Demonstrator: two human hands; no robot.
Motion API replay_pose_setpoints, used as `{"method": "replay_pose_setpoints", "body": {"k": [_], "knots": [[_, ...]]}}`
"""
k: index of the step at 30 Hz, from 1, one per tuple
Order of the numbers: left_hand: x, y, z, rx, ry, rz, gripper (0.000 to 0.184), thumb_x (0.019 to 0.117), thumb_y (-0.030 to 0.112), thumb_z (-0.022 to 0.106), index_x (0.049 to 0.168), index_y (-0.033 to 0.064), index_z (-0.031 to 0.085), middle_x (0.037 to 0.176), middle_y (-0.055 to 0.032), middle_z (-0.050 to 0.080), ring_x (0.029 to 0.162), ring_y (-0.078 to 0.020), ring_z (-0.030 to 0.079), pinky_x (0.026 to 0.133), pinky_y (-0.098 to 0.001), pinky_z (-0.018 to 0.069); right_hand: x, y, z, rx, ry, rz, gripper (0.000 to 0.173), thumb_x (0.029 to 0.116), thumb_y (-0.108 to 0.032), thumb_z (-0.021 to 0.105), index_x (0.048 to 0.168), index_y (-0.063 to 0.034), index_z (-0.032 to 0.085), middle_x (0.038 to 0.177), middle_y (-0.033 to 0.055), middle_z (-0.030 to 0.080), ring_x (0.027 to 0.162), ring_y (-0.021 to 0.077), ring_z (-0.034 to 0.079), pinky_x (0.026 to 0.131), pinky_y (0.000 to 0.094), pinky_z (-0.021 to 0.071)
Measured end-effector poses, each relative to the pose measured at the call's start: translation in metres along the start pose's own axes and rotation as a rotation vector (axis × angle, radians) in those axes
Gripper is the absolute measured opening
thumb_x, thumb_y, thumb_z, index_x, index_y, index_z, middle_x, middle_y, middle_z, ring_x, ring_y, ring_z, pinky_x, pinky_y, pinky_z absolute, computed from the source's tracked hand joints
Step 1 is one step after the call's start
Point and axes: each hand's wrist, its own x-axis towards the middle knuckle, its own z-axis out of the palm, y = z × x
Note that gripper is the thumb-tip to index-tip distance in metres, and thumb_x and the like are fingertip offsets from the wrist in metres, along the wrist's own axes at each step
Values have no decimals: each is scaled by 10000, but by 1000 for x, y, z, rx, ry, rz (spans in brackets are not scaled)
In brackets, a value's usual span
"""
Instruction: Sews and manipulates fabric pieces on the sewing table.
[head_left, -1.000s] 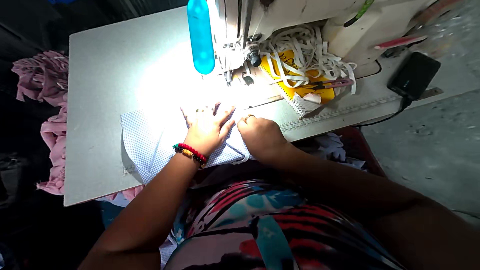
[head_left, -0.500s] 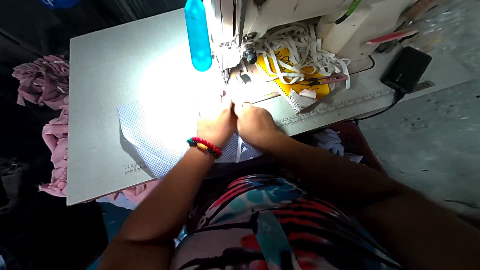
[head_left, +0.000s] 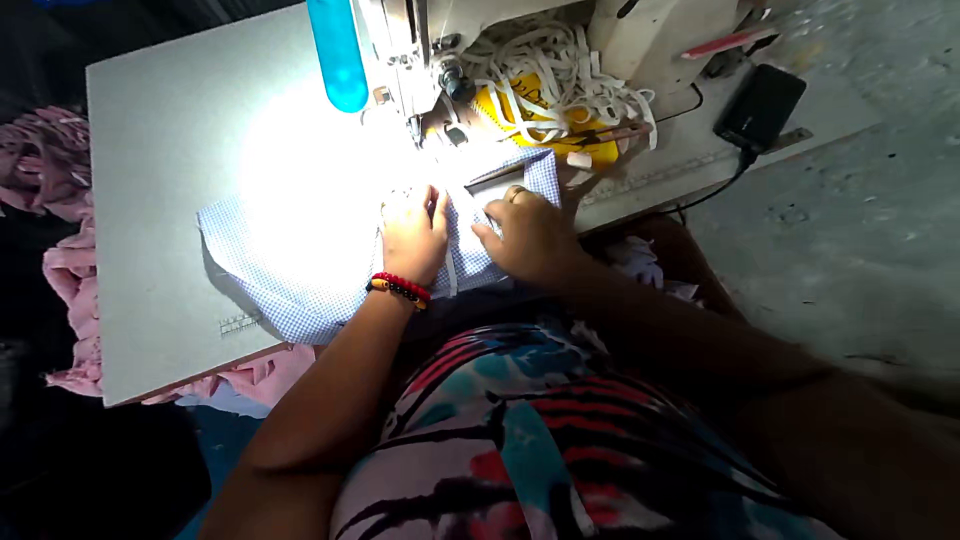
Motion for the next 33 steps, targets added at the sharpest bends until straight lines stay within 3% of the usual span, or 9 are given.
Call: {"method": "replay_pose_setpoints", "body": {"k": [1, 4, 6, 9, 11, 16, 20, 28, 33], "knots": [[1, -2, 0, -39, 36, 30, 334, 1087, 274, 470, 1098, 21, 688, 1052, -165, 701, 1089, -329, 644, 991, -527, 454, 1, -5, 7, 46, -42, 44, 365, 1002, -321, 633, 1142, 5, 715, 1105, 256, 657, 1072, 442, 650, 823, 576, 547], [1, -4, -3, -245, 90, 24, 297, 1097, 245, 467, 1113, 19, 659, 944, -107, 707, 865, -189, 687, 813, -380, 549, 0, -12, 15, 191, -10, 85, 216, 988, -190, 625, 1034, 7, 700, 969, 219, 691, 972, 398, 686, 805, 556, 544], [-6, 5, -7, -577, 107, -122, 244, 1098, 191, 466, 1088, 16, 636, 885, -19, 709, 744, -60, 682, 722, -245, 575, -9, -15, 10, 311, 1, 82, 205, 1016, -155, 573, 1053, 9, 692, 953, 192, 688, 895, 347, 694, 774, 520, 558], [-34, 31, -17, -934, -38, -384, 199, 1108, 181, 445, 1021, 51, 567, 663, 49, 571, 522, -7, 541, 511, -162, 481, -31, -10, 12, 464, 63, 67, 219, 1016, -126, 565, 1113, 19, 698, 966, 173, 703, 823, 271, 694, 751, 431, 577], [-63, 36, -19, -880, -177, -291, 211, 1109, 194, 447, 1033, 52, 584, 622, 18, 566, 470, -31, 507, 453, -165, 432, -43, -6, 19, 517, 132, 63, 187, 993, -111, 599, 1067, 18, 713, 954, 167, 706, 813, 245, 693, 741, 390, 581], [-96, 39, -12, -643, -559, 31, 127, 1026, 76, 554, 1013, 22, 669, 754, -2, 641, 614, -35, 584, 592, -201, 509, -49, -1, 23, 556, 166, 77, 177, 981, -143, 630, 1009, -18, 752, 910, 122, 700, 802, 201, 663, 746, 358, 555], [-98, 42, -15, -426, -702, 295, 222, 1038, 179, 558, 1010, 36, 725, 915, -45, 695, 824, -73, 630, 783, -290, 523, -50, -2, 22, 552, 165, 47, 199, 978, -153, 633, 1049, -26, 769, 893, 111, 702, 792, 181, 659, 741, 331, 554], [-106, 41, -17, -346, -637, 588, 274, 1043, 174, 507, 995, 14, 724, 947, -120, 725, 932, -217, 694, 852, -401, 544, -57, -3, 18, 520, 115, 20, 325, 914, -95, 607, 1196, -30, 753, 867, 105, 670, 732, 172, 607, 663, 323, 512], [-105, 42, -17, -335, -617, 643, 272, 1045, 162, 496, 969, 14, 711, 924, -118, 721, 910, -228, 698, 833, -401, 547, -57, -2, 24, 558, 116, 25, 331, 924, -74, 592, 1206, -53, 762, 937, 126, 731, 801, 185, 662, 739, 344, 542]]}}
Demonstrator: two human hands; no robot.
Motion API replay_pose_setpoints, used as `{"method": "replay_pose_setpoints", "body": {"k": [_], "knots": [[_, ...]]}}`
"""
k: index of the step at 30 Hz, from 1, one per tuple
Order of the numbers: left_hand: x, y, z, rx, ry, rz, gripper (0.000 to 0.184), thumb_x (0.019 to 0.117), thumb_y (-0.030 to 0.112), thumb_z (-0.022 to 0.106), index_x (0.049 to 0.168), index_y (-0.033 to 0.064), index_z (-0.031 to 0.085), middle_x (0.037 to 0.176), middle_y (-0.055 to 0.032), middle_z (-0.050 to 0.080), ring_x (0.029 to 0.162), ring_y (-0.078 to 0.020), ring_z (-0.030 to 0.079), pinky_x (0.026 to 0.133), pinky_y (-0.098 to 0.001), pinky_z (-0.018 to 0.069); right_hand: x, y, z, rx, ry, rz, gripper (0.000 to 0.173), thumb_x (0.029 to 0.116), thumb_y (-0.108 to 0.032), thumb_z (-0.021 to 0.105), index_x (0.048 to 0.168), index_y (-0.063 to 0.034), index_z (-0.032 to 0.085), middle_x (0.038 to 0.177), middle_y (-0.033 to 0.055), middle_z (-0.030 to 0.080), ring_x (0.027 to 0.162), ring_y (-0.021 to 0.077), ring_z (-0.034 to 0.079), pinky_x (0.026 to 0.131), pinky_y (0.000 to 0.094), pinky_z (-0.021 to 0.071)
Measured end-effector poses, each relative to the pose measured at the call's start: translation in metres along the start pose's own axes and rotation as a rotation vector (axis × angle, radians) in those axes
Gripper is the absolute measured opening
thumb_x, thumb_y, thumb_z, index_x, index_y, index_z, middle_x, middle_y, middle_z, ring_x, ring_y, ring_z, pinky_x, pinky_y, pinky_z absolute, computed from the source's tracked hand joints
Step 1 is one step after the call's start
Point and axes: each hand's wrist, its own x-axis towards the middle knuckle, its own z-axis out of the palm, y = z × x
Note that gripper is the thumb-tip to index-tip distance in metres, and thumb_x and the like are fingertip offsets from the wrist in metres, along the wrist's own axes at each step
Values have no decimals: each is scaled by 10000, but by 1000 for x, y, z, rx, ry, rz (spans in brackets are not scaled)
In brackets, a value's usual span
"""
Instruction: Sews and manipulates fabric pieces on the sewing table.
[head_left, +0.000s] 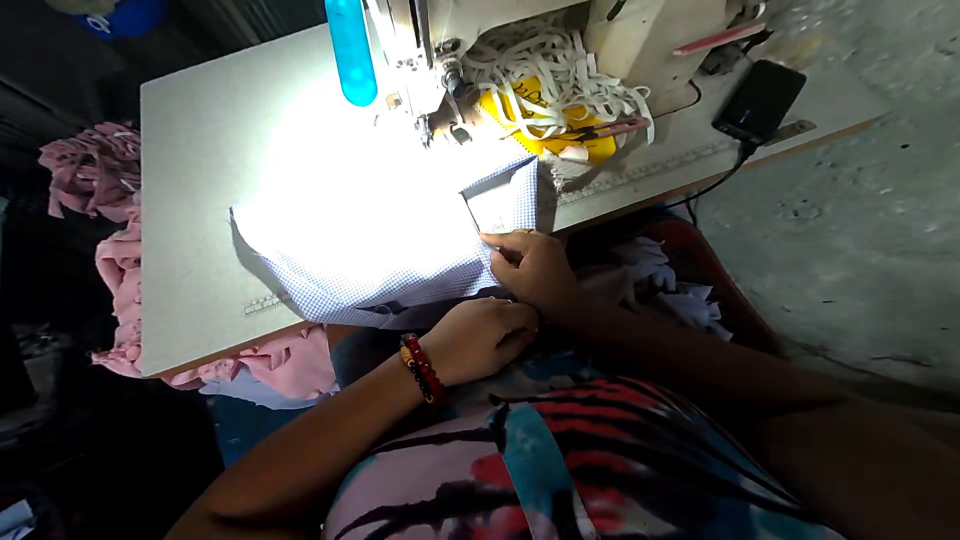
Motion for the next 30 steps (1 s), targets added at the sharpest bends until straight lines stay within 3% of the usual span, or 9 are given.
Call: {"method": "replay_pose_setpoints", "body": {"k": [4, 7, 10, 13, 16, 18, 21, 26, 30], "knots": [[-8, -11, -7, 194, 336, -144, 237, 995, 152, 540, 949, 55, 752, 940, -82, 728, 930, -222, 692, 834, -428, 551, 1, -3, -4, -102, -145, -47, 344, 977, -67, 555, 1274, -35, 726, 1077, 172, 756, 995, 298, 716, 911, 456, 556], [-22, -52, -34, 424, 585, -479, 425, 1065, 321, 465, 1287, 11, 651, 1265, -202, 677, 1183, -388, 635, 988, -558, 490, -2, -12, -2, -325, -258, -154, 339, 969, -59, 582, 1275, 36, 691, 982, 220, 703, 876, 360, 711, 770, 493, 588], [-44, -94, -73, 542, 503, -796, 676, 1069, 533, 355, 1450, 7, 546, 1405, -280, 581, 1390, -494, 460, 1140, -658, 337, -4, -30, 1, -538, -407, -146, 345, 974, -34, 597, 1299, 73, 644, 1026, 242, 687, 883, 379, 717, 724, 487, 597], [-46, -99, -94, 574, 493, -911, 648, 1028, 475, 472, 1437, -25, 537, 1431, -316, 530, 1392, -479, 464, 1133, -622, 368, -3, -35, 6, -604, -439, -173, 336, 972, -20, 594, 1285, 95, 634, 1025, 229, 684, 872, 345, 720, 720, 435, 596], [-13, -83, -80, 540, 615, -806, 427, 915, 116, 592, 1290, -88, 615, 1251, -325, 624, 1229, -469, 586, 1036, -597, 445, -5, -34, 9, -569, -405, -202, 307, 958, -12, 599, 1234, 112, 649, 985, 231, 686, 834, 339, 724, 696, 426, 598], [7, -76, -68, 397, 614, -603, 520, 922, -44, 538, 1441, -13, 538, 1265, -243, 673, 1114, -413, 673, 949, -559, 517, -5, -33, 10, -538, -401, -204, 314, 957, -13, 598, 1238, 119, 647, 984, 243, 687, 834, 351, 724, 693, 438, 597], [10, -94, -70, 243, 491, -504, 578, 1005, 191, 452, 1577, 153, 377, 1325, -78, 669, 1259, -244, 613, 1062, -480, 471, -5, -34, 7, -544, -426, -206, 343, 951, -12, 602, 1265, 126, 630, 986, 248, 685, 842, 355, 722, 692, 433, 594], [-4, -99, -73, 494, 381, -467, 479, 1029, 466, 417, 1468, 361, 576, 1266, -116, 633, 1221, -355, 550, 1021, -640, 356, -6, -27, 5, -520, -409, -219, 356, 952, -21, 617, 1283, 106, 633, 979, 234, 690, 829, 348, 725, 683, 432, 599], [3, -95, -68, 505, 350, -471, 496, 1020, 494, 417, 1468, 358, 579, 1251, -129, 623, 1183, -353, 562, 990, -647, 366, -8, -20, 2, -476, -356, -240, 354, 932, -9, 627, 1269, 98, 652, 959, 233, 694, 790, 345, 722, 656, 439, 599]]}}
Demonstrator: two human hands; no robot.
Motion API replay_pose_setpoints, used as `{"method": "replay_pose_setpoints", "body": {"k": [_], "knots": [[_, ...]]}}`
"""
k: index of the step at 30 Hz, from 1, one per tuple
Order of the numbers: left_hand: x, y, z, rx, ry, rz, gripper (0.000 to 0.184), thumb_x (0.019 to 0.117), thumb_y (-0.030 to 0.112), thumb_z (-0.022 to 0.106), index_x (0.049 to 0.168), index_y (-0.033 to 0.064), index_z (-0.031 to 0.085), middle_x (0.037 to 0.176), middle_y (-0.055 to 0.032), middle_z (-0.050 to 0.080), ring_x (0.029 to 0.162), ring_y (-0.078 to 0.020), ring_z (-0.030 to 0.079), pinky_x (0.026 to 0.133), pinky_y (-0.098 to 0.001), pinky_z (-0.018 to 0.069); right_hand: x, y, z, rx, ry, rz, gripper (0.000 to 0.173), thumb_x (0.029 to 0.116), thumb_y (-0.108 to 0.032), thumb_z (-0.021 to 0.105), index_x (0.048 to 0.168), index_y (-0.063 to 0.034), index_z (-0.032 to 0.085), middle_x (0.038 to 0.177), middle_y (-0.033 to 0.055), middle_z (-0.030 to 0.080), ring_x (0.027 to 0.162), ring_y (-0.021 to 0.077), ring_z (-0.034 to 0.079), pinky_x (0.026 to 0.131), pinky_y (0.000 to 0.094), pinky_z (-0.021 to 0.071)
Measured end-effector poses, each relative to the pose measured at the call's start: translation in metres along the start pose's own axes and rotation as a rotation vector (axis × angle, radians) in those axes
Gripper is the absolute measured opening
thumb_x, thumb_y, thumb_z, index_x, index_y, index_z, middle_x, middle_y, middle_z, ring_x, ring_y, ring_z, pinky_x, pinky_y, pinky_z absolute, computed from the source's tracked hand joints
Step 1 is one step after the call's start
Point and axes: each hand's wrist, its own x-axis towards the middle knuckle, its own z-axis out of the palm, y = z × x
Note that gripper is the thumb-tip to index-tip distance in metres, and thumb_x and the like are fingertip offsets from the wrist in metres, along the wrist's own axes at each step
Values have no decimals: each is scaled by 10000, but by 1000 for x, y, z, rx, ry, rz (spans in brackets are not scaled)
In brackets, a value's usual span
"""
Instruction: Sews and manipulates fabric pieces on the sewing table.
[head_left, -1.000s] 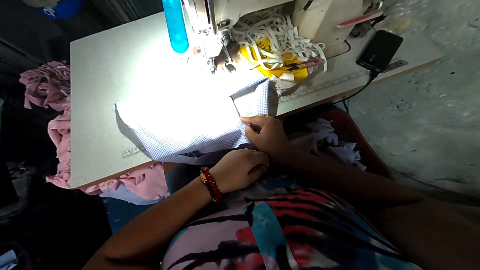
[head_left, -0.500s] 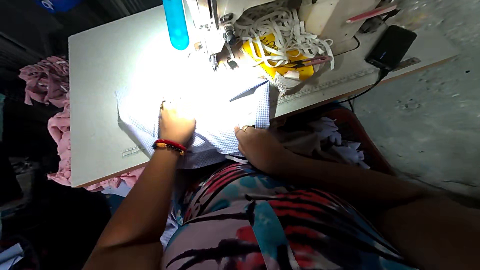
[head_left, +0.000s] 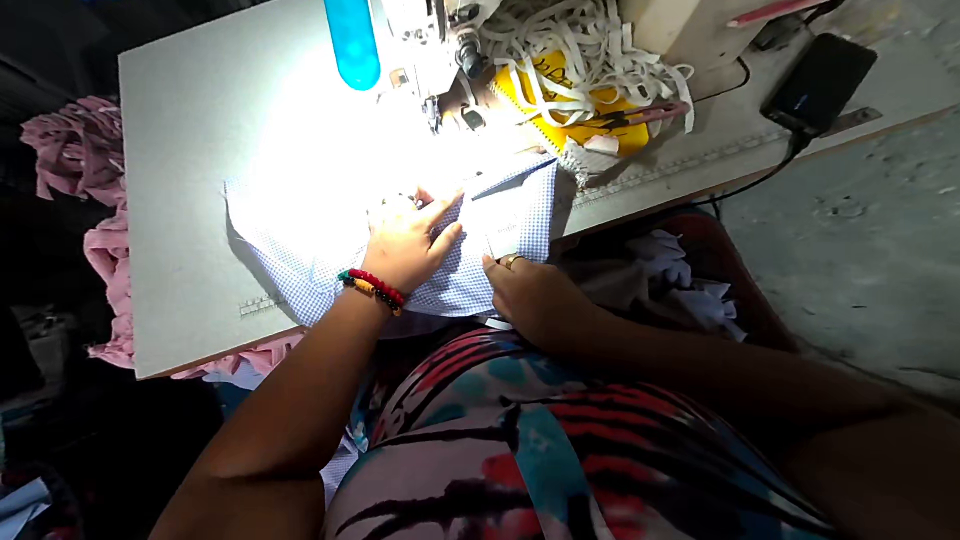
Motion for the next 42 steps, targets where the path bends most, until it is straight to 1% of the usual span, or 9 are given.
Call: {"method": "replay_pose_setpoints", "body": {"k": [5, 8, 20, 24, 26, 29, 30, 32, 42], "knots": [[6, 2, 2, 24, 32, 6, 483, 1021, 467, 438, 1453, 329, 601, 1212, -133, 633, 1138, -359, 571, 954, -620, 384, 7, 6, 2, -15, 68, -59, 316, 911, -1, 639, 1207, 99, 682, 881, 207, 670, 696, 308, 691, 585, 401, 578], [12, 0, -2, 41, -21, -27, 501, 1030, 471, 411, 1489, 334, 559, 1274, -140, 614, 1212, -364, 553, 1015, -655, 349, 18, 9, 2, -47, 69, -55, 311, 913, 6, 633, 1206, 100, 678, 867, 207, 658, 680, 310, 683, 568, 401, 567], [54, -31, -6, 53, -29, 17, 523, 1048, 480, 397, 1489, 258, 566, 1409, -211, 558, 1341, -389, 494, 1092, -608, 337, 71, 14, -15, -90, -94, 48, 254, 971, -23, 592, 1184, 88, 674, 971, 249, 655, 824, 385, 700, 691, 486, 580], [68, -42, -12, 131, -57, 51, 554, 1057, 523, 350, 1516, 270, 533, 1436, -215, 533, 1359, -402, 476, 1114, -616, 326, 89, 21, -17, -132, -98, 3, 163, 977, -23, 577, 1061, 82, 670, 959, 237, 651, 867, 385, 699, 719, 489, 577], [68, -38, -14, 153, -97, 102, 527, 1083, 417, 363, 1516, 166, 526, 1489, -258, 505, 1371, -438, 487, 1114, -618, 351, 96, 25, -14, -143, -71, -14, 152, 980, -16, 566, 1033, 80, 670, 971, 239, 655, 900, 392, 699, 740, 495, 577], [48, -4, -4, 89, -58, 91, 325, 1040, 132, 494, 1283, -11, 656, 1328, -231, 633, 1190, -394, 638, 968, -535, 512, 99, 28, -8, -107, 5, -6, 180, 970, -13, 576, 1072, 86, 687, 984, 244, 678, 922, 396, 707, 767, 507, 581], [40, 6, -2, 93, -57, 37, 368, 1015, 130, 503, 1341, 21, 634, 1313, -203, 624, 1143, -371, 645, 916, -534, 532, 99, 27, -8, -98, 14, 3, 178, 971, -16, 580, 1076, 84, 682, 985, 243, 679, 922, 394, 708, 765, 506, 583], [26, 16, 4, 61, -46, -90, 464, 1041, 207, 451, 1487, 124, 551, 1453, -155, 580, 1260, -360, 599, 1012, -587, 458, 97, 27, -8, -92, 9, 14, 217, 979, -18, 574, 1138, 83, 681, 1002, 244, 683, 936, 392, 711, 775, 499, 585], [46, -35, -2, -28, -53, 101, 501, 1063, 350, 390, 1519, 198, 530, 1541, -148, 500, 1421, -334, 465, 1155, -568, 328, 129, 47, -6, -117, 73, -103, 199, 1020, -48, 511, 1037, 82, 660, 984, 234, 675, 962, 390, 701, 816, 511, 575]]}}
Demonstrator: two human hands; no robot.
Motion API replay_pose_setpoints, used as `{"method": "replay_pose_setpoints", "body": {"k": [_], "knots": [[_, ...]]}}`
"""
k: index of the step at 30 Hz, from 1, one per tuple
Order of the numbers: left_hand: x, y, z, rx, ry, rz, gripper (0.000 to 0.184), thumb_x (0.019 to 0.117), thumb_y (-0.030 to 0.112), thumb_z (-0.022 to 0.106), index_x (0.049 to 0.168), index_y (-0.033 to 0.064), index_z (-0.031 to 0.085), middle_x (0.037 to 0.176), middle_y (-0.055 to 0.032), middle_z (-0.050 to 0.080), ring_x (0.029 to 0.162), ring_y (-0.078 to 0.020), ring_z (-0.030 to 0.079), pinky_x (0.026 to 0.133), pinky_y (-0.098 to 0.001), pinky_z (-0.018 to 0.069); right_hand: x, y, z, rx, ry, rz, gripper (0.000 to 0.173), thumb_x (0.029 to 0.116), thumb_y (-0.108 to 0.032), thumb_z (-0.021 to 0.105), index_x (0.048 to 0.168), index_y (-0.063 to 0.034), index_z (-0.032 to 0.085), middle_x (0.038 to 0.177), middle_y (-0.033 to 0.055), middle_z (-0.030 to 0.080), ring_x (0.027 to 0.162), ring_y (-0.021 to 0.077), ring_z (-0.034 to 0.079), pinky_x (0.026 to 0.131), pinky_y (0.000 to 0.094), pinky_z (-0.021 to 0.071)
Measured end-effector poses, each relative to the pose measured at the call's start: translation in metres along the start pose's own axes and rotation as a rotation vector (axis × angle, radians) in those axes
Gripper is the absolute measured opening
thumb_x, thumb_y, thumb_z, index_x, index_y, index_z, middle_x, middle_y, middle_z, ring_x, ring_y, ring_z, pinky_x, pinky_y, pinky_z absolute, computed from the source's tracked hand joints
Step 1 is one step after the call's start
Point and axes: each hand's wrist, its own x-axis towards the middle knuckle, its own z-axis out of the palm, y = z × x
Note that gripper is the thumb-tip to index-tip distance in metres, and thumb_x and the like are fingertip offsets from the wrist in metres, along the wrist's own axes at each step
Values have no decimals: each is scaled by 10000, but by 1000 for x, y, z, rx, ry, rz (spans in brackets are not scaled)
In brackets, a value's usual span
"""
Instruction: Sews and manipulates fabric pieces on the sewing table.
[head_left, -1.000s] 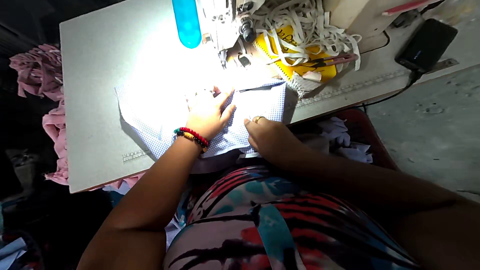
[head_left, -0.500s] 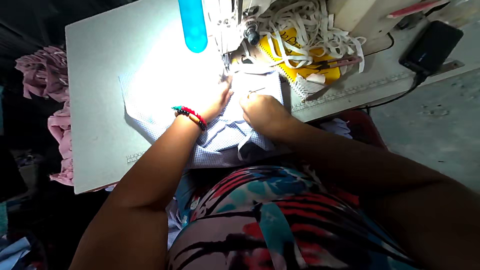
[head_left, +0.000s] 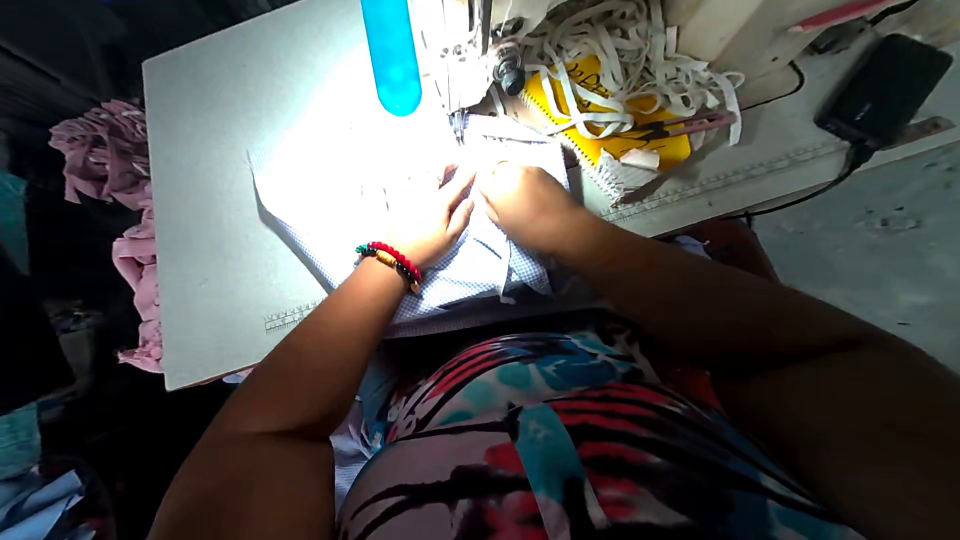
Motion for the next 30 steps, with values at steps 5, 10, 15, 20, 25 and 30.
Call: {"method": "replay_pose_setpoints", "body": {"k": [5, 10, 15, 20, 25, 30], "knots": [[16, -26, -20, 177, -27, 40, 533, 1080, 329, 370, 1554, 97, 448, 1572, -193, 445, 1439, -379, 443, 1155, -597, 331, 21, 5, 0, 14, -60, 4, 276, 1039, -116, 506, 1146, 68, 680, 1121, 257, 681, 1090, 410, 675, 931, 541, 542], [9, 47, -30, -102, 106, -299, 270, 961, -6, 507, 1180, 13, 664, 1176, -146, 673, 1073, -282, 654, 903, -489, 513, 12, -13, -7, 320, 30, 324, 317, 1069, -142, 474, 1266, 39, 645, 1216, 229, 682, 1179, 364, 654, 1014, 537, 512], [-25, 92, 16, -332, 291, -400, 239, 986, 174, 527, 1082, 37, 697, 1057, -120, 711, 1053, -265, 653, 945, -471, 495, -51, -28, -28, 471, -100, 528, 363, 983, -147, 597, 1300, 21, 537, 906, 173, 661, 827, 341, 678, 744, 547, 554], [-31, 94, 19, -53, 196, -421, 538, 1022, 542, 487, 1148, 56, 682, 1210, -187, 648, 1229, -409, 569, 1063, -675, 341, -81, -21, -33, 608, -128, 511, 258, 1019, -243, 649, 1084, 7, 627, 771, 103, 578, 689, 241, 566, 660, 466, 488], [-24, 100, 13, -65, 145, -494, 342, 973, 362, 573, 1077, 66, 709, 1305, -184, 611, 1286, -407, 526, 1034, -688, 337, -102, -38, -27, 488, -39, 443, 294, 1070, -183, 507, 1224, 4, 673, 1063, 207, 685, 969, 355, 679, 831, 553, 540], [-35, 105, 3, -266, 284, -391, 267, 1031, 178, 522, 1082, -33, 677, 1089, -206, 674, 1107, -368, 617, 982, -551, 457, -120, -38, -24, 398, 77, 437, 290, 1045, -146, 540, 1217, -3, 725, 1103, 221, 707, 1019, 370, 694, 880, 546, 551]]}}
